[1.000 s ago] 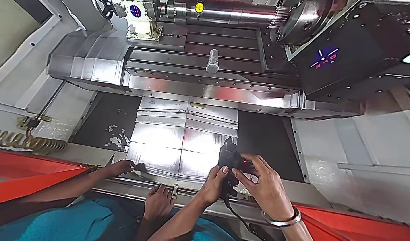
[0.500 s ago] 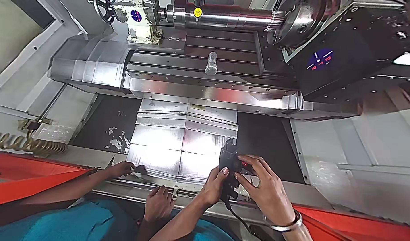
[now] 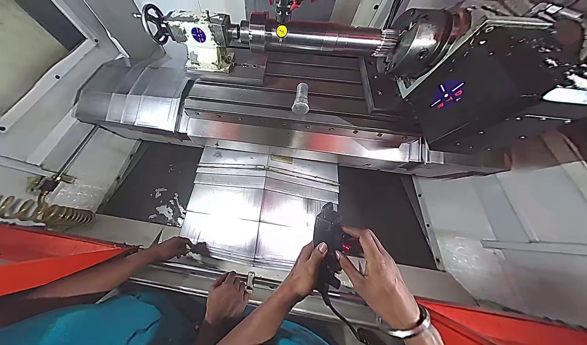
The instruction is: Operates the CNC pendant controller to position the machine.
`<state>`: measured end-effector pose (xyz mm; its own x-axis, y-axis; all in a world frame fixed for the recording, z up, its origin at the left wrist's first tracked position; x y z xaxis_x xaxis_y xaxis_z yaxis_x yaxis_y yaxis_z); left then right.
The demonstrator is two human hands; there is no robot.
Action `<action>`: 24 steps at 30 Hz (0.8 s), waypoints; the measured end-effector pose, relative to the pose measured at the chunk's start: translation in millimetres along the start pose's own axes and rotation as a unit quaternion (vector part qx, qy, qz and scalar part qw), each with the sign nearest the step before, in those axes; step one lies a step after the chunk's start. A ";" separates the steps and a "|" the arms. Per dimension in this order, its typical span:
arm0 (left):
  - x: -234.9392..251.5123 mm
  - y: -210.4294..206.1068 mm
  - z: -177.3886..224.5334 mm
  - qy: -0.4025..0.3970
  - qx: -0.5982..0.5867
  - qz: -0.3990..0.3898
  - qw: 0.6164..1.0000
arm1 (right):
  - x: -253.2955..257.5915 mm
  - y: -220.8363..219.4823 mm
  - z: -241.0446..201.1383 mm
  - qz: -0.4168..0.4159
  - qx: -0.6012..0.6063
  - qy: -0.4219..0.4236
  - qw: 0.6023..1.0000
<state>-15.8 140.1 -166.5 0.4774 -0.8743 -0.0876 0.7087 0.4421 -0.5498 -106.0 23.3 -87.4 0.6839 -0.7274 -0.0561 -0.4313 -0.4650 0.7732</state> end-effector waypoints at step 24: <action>-17.3 -20.8 -0.8 -0.018 0.023 -0.035 0.999 | -34.0 20.9 0.3 0.067 -0.045 -0.062 0.995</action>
<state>-39.2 145.8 -154.2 0.4442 -0.8957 -0.0206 0.7631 0.3903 -0.5151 -138.5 38.2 -69.5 0.5441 -0.8388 -0.0210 -0.4551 -0.3161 0.8325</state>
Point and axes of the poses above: each hand's wrist, its own x-axis towards the middle knuckle, its own y-axis out of the back of the hand, z = x × y, the point moved 3 cm from there along x, towards the middle knuckle, and after that the axes turned 15 degrees about -y, right-handed, at the moved point
